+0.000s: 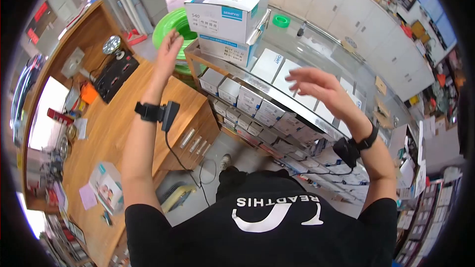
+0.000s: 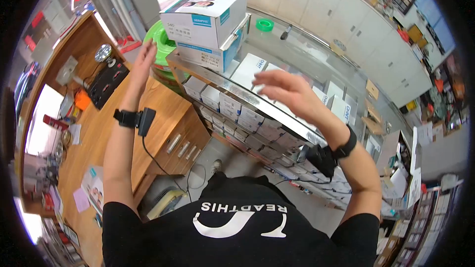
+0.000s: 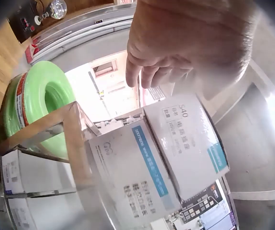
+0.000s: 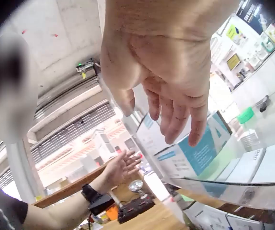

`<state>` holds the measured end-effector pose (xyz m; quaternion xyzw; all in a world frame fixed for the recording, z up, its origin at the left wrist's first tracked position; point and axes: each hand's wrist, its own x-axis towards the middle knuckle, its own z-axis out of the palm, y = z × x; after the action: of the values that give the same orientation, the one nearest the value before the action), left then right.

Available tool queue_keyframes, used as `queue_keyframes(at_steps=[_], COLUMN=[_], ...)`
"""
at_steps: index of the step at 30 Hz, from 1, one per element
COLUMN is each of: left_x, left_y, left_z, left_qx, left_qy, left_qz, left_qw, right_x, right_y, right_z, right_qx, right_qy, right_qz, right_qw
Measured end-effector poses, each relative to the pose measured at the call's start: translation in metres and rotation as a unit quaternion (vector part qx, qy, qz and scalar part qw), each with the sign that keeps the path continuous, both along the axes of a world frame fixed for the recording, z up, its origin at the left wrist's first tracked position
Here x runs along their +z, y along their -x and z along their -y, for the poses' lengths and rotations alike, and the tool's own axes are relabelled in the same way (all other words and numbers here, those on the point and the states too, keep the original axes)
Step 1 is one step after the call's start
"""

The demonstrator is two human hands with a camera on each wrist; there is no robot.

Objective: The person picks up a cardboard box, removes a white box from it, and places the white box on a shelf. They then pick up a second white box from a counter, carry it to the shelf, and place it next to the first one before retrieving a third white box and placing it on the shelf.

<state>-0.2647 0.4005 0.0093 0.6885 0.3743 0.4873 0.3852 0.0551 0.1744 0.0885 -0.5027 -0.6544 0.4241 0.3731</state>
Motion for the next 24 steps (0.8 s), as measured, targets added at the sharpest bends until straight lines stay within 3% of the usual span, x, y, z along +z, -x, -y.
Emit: queue_keyframes(at_steps=[2, 5, 9, 12, 15, 18, 21, 23, 24], left_x=[0.004, 0.008, 0.015, 0.009, 0.029, 0.027, 0.023, 0.016, 0.015], left_y=[-0.012, -0.030, -0.058, -0.059, -0.056, -0.056, -0.055, -0.046, -0.044], left_z=[-0.030, -0.066, -0.065, -0.071, -0.052, -0.054, -0.059, -0.075, -0.082], left_qx=[0.003, -0.028, -0.129, -0.146, -0.169, -0.183, -0.174, -0.275, -0.278], left_qy=[0.011, 0.121, 0.145, 0.107, 0.126, 0.167, 0.135, 0.164, 0.164], left_qz=[-0.009, 0.100, 0.161, 0.134, 0.134, 0.135, 0.092, 0.121, 0.121], left_qw=[1.000, 0.987, 0.968, 0.974, 0.968, 0.959, 0.971, 0.940, 0.939], right_x=[-0.011, -0.011, -0.014, -0.018, -0.024, -0.014, -0.012, -0.014, -0.016], right_y=[0.001, 0.013, 0.032, 0.046, 0.052, 0.058, 0.052, 0.049, 0.047], right_z=[-0.029, -0.080, -0.137, -0.164, -0.171, -0.160, -0.154, -0.151, -0.152], right_qx=[-0.047, -0.103, -0.189, -0.211, -0.214, -0.202, -0.214, -0.233, -0.249], right_qy=[0.038, 0.059, 0.042, 0.049, 0.050, 0.054, 0.068, 0.057, 0.044], right_qz=[-0.009, -0.005, -0.079, -0.149, -0.180, -0.192, -0.197, -0.209, -0.219], right_qw=[0.998, 0.993, 0.978, 0.965, 0.959, 0.959, 0.954, 0.948, 0.942])
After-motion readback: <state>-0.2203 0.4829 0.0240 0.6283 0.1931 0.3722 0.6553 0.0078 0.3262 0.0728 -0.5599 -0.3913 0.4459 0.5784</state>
